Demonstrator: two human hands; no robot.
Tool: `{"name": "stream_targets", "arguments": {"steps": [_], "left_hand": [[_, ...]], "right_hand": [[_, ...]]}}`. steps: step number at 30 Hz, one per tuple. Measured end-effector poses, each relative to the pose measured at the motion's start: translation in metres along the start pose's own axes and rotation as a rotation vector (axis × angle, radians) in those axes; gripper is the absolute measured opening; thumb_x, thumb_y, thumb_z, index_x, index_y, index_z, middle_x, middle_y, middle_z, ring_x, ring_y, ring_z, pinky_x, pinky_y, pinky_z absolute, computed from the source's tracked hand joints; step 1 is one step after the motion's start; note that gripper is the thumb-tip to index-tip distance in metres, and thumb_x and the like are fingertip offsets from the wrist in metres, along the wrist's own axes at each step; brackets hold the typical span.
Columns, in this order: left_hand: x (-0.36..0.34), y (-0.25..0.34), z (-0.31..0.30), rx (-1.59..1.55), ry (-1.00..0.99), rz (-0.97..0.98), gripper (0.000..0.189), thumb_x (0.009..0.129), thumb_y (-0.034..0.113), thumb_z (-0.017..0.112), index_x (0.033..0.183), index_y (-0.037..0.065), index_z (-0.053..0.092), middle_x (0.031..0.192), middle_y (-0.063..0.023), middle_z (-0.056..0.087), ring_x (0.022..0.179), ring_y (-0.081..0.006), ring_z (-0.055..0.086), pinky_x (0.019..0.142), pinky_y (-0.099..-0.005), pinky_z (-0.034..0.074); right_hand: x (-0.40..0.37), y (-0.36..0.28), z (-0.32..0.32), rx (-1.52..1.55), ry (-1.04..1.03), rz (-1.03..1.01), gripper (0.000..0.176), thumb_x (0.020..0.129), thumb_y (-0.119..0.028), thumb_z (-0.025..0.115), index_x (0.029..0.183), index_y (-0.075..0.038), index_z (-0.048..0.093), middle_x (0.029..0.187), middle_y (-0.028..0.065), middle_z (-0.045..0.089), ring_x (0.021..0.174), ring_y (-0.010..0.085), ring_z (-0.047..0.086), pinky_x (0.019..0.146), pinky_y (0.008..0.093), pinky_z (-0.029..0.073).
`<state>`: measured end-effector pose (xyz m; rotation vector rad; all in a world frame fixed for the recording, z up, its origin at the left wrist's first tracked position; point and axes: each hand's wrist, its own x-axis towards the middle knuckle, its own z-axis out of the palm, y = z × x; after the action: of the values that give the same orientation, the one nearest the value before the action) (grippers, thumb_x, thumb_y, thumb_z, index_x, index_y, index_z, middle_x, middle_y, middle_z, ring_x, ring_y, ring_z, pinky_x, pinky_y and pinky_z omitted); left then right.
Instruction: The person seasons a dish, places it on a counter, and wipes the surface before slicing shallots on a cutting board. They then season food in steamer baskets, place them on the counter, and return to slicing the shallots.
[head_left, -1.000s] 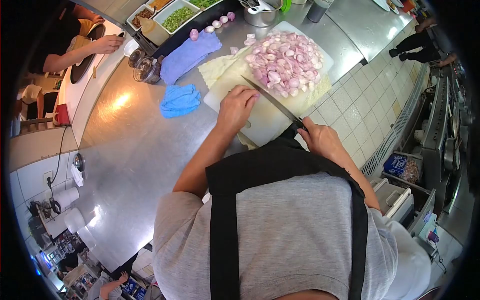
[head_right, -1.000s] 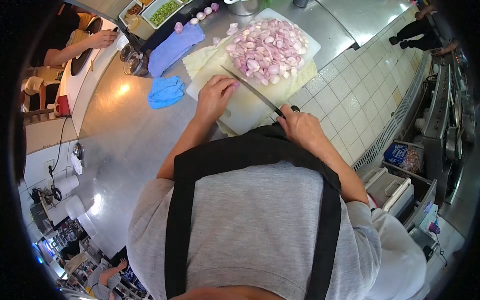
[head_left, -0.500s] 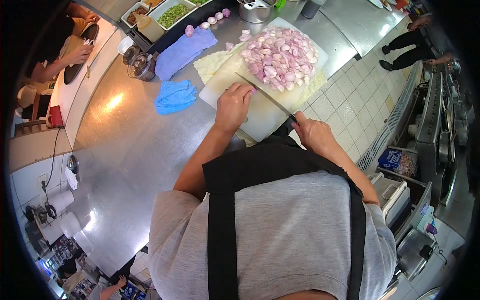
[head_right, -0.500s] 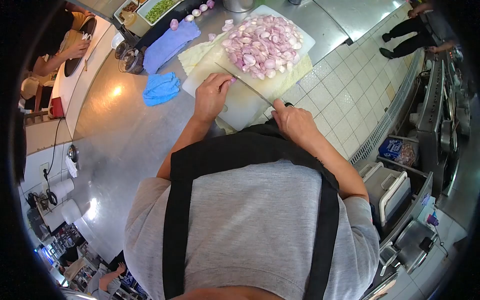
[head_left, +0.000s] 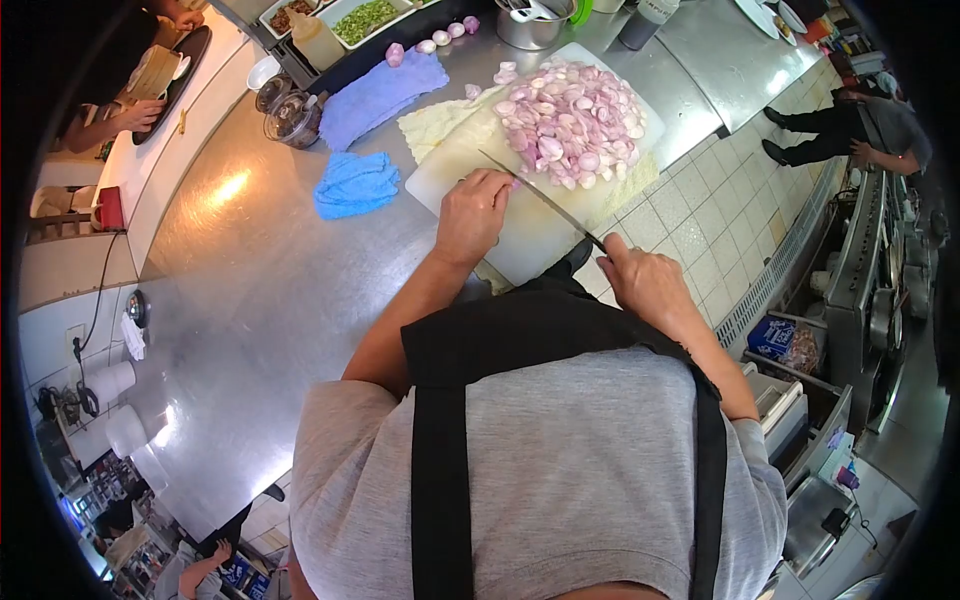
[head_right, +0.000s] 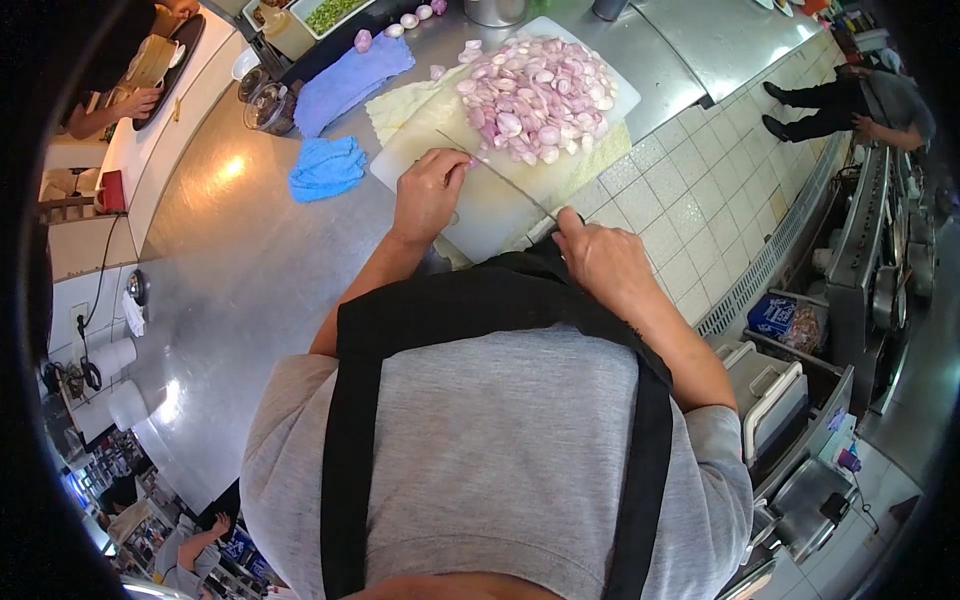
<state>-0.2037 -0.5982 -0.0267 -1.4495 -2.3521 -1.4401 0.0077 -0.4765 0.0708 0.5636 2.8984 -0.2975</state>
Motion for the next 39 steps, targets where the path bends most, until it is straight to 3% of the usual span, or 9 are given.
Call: {"name": "stream_targets", "arguments": {"steps": [3,9,12,27,33,39], "left_hand": [[-0.001,0.0,0.002,0.001,0.01,0.004,0.006,0.082,0.007,0.064,0.088,0.006,0.065,0.086,-0.0096,0.064,0.075,-0.0302,0.063,0.068,-0.0385,0.051],[0.0,0.002,-0.001,0.005,0.007,-0.017,0.006,0.081,0.006,0.064,0.087,0.006,0.065,0.086,-0.0093,0.064,0.075,-0.0304,0.063,0.068,-0.0386,0.051],[-0.002,0.002,0.0,0.004,0.009,-0.019,0.006,0.081,0.007,0.065,0.087,0.006,0.065,0.086,-0.0096,0.064,0.075,-0.0307,0.062,0.068,-0.0386,0.051],[-0.002,0.0,-0.002,0.02,0.017,0.01,0.008,0.078,0.003,0.066,0.086,0.005,0.065,0.085,-0.0098,0.065,0.074,-0.0284,0.064,0.066,-0.0356,0.051],[-0.002,0.001,0.0,0.008,0.032,0.006,0.007,0.079,0.003,0.066,0.086,0.005,0.064,0.083,-0.0097,0.064,0.072,-0.0285,0.063,0.065,-0.0361,0.051],[-0.003,0.001,0.0,0.017,0.037,-0.006,0.008,0.079,0.004,0.066,0.086,0.005,0.065,0.083,-0.0096,0.064,0.072,-0.0282,0.063,0.064,-0.0361,0.051]], "right_hand": [[0.008,0.004,0.026,0.008,0.02,0.008,0.02,0.094,-0.024,0.052,0.094,-0.006,0.043,0.064,0.0172,0.063,0.06,0.0374,0.063,0.052,0.0484,0.049],[0.005,0.0,-0.001,-0.001,-0.018,-0.011,0.02,0.094,-0.024,0.052,0.094,-0.006,0.043,0.064,0.0175,0.063,0.06,0.0373,0.063,0.052,0.0482,0.049],[0.009,0.002,0.019,0.057,-0.02,0.025,0.021,0.093,-0.025,0.054,0.096,-0.006,0.044,0.066,0.0197,0.062,0.065,0.0398,0.063,0.056,0.0493,0.049],[0.009,0.0,0.002,-0.004,0.003,-0.029,0.022,0.094,-0.026,0.053,0.092,-0.006,0.043,0.062,0.018,0.062,0.061,0.038,0.063,0.053,0.0491,0.049],[0.012,0.003,0.023,0.04,-0.005,0.002,0.022,0.093,-0.025,0.053,0.093,-0.006,0.043,0.062,0.0179,0.062,0.06,0.0384,0.063,0.052,0.0492,0.049],[0.006,-0.007,-0.006,0.025,-0.076,0.034,0.023,0.093,-0.026,0.053,0.093,-0.006,0.043,0.063,0.0179,0.062,0.062,0.0386,0.064,0.053,0.0495,0.05]]}}
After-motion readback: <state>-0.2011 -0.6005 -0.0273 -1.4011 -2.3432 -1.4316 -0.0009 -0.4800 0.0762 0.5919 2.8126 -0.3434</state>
